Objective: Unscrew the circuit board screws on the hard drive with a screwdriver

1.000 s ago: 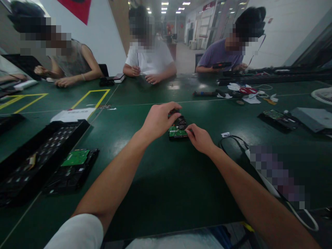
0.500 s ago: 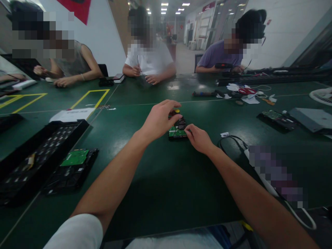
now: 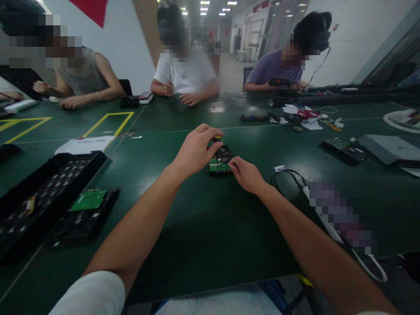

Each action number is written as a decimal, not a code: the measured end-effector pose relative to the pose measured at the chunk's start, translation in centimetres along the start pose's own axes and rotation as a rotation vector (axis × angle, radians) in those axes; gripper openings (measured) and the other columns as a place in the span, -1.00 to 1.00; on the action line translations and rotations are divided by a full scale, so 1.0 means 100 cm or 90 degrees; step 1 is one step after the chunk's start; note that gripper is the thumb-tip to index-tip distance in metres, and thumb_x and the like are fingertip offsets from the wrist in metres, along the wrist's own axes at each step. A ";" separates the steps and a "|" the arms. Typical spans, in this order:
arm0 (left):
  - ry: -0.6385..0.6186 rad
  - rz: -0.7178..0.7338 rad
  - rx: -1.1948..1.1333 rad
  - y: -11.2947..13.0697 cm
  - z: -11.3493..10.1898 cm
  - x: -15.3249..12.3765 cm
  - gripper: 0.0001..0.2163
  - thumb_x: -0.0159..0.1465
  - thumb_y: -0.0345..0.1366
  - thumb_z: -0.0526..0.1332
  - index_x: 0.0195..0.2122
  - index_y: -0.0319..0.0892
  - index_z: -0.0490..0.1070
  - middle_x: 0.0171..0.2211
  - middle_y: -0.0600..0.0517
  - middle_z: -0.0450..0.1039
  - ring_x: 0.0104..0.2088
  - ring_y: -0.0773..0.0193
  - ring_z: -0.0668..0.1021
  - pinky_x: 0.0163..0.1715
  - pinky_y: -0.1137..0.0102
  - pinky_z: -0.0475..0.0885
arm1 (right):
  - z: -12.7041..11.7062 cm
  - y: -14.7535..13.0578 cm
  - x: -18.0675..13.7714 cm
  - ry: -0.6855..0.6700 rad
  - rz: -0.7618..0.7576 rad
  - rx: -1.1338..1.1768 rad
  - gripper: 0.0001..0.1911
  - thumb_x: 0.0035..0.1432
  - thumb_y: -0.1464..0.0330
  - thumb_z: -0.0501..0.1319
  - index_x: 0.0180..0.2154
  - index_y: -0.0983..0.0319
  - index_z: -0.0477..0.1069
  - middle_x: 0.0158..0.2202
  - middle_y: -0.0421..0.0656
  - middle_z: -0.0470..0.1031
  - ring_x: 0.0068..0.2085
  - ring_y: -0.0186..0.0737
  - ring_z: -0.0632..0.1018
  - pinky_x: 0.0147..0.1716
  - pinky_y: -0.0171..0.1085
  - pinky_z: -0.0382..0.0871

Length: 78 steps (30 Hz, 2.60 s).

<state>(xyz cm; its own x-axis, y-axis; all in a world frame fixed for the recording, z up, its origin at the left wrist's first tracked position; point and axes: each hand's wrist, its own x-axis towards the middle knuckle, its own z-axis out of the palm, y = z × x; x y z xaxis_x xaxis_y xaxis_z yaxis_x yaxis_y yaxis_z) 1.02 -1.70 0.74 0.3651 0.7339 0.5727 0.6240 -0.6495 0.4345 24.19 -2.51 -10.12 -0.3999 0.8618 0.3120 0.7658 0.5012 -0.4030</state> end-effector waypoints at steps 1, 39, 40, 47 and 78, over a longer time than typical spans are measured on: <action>-0.002 0.000 -0.003 0.000 0.000 0.000 -0.77 0.35 -0.31 0.25 0.01 -0.13 0.57 -0.06 -0.08 0.53 -0.08 0.15 0.57 0.03 0.20 0.50 | 0.000 0.000 0.000 -0.001 0.000 0.002 -0.83 0.49 0.28 0.01 -0.05 0.15 0.34 -0.11 -0.07 0.58 -0.24 -0.09 0.57 -0.26 -0.19 0.29; 0.081 -0.032 -0.105 -0.007 0.010 -0.001 -0.92 0.30 -0.36 0.35 -0.19 -0.15 0.51 -0.20 0.02 0.50 -0.22 0.28 0.57 -0.23 0.36 0.57 | 0.004 0.001 0.004 0.031 -0.034 0.018 -0.85 0.47 0.31 0.05 -0.09 0.17 0.36 -0.19 -0.08 0.55 -0.27 -0.12 0.53 -0.26 -0.20 0.28; 0.071 -0.029 -0.110 -0.008 0.010 0.000 -0.89 0.30 -0.36 0.34 -0.15 -0.14 0.52 -0.19 0.02 0.53 -0.20 0.27 0.58 -0.22 0.36 0.57 | 0.004 0.002 0.004 0.029 -0.033 0.018 -0.85 0.47 0.31 0.05 -0.09 0.17 0.36 -0.18 -0.09 0.55 -0.27 -0.13 0.53 -0.26 -0.20 0.28; -0.012 -0.059 -0.171 -0.008 0.013 0.000 -0.77 0.38 -0.41 0.20 0.03 -0.15 0.52 -0.04 -0.03 0.60 -0.29 0.34 0.62 -0.27 0.40 0.57 | 0.005 0.003 0.003 0.031 -0.034 0.022 -0.84 0.47 0.29 0.05 -0.07 0.17 0.35 -0.18 -0.08 0.56 -0.24 -0.09 0.56 -0.25 -0.18 0.31; 0.002 -0.048 -0.139 -0.005 0.008 0.000 -0.76 0.35 -0.40 0.25 0.01 -0.14 0.56 -0.04 -0.05 0.61 -0.11 0.22 0.63 -0.08 0.30 0.59 | 0.009 0.021 0.004 0.091 -0.036 0.050 -0.90 0.34 0.35 0.16 -0.20 0.17 0.46 -0.10 -0.05 0.59 -0.18 -0.09 0.55 -0.14 -0.12 0.41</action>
<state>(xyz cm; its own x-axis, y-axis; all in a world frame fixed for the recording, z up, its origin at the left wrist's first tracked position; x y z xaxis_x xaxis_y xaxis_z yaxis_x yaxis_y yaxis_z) 1.30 -1.21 -0.03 0.3214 0.7814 0.5349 0.4845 -0.6210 0.6162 25.16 -1.04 -11.61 -0.3606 0.8152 0.4531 0.7000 0.5576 -0.4461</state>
